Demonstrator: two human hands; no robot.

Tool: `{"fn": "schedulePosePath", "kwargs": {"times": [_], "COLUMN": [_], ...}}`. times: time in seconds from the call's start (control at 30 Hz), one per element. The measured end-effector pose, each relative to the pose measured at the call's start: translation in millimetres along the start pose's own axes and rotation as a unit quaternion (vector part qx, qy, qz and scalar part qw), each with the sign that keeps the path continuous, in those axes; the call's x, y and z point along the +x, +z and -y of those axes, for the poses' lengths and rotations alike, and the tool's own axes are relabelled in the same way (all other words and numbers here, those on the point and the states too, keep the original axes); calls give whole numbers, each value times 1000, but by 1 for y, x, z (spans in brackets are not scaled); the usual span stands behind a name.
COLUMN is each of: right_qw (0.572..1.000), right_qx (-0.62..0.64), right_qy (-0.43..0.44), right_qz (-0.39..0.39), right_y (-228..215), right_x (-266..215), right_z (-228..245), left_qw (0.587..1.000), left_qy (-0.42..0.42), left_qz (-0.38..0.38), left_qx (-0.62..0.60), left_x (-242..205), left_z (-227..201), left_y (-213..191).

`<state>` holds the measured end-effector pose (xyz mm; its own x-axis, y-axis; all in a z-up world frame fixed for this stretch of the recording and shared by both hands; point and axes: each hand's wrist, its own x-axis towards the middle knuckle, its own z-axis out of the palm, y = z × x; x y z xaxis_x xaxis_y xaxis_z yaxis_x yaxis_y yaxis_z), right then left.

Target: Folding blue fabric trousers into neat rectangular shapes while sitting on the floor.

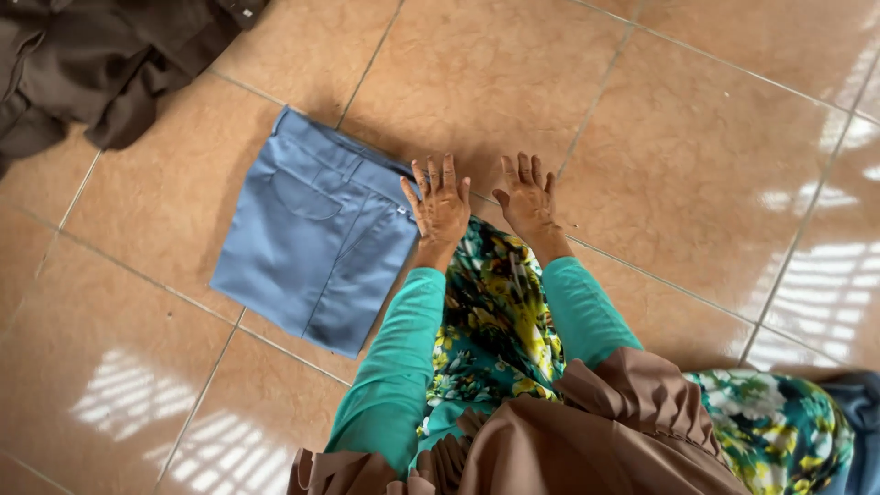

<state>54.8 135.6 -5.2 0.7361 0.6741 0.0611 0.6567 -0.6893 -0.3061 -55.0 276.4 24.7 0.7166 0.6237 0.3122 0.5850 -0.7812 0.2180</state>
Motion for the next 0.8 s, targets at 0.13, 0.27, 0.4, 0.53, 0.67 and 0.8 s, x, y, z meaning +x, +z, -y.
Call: {"fn": "schedulePosePath", "kwargs": {"times": [0.13,0.27,0.4,0.53,0.67,0.8], "right_qw": [999,995,986,967,951,938], "right_qx": [23,32,14,-5,-14,-8], "right_qy": [30,84,155,244,300,346], "right_qz": [-5,33,55,69,69,32], "right_y": [1,-29,-63,-80,-88,-106], "right_x": [-10,-22,-52,-101,-146,-185], "right_z": [-17,-40,-90,-142,-178,-215], "left_qw": [997,982,962,924,894,891], "left_qy": [17,28,71,123,176,235], "left_qz": [70,186,262,360,411,386], "left_qx": [-2,-12,-21,-21,-19,-51], "left_x": [0,3,-9,-34,-66,-93], "left_z": [-19,-62,-130,-203,-253,-307], "left_y": [4,3,11,2,16,15]}}
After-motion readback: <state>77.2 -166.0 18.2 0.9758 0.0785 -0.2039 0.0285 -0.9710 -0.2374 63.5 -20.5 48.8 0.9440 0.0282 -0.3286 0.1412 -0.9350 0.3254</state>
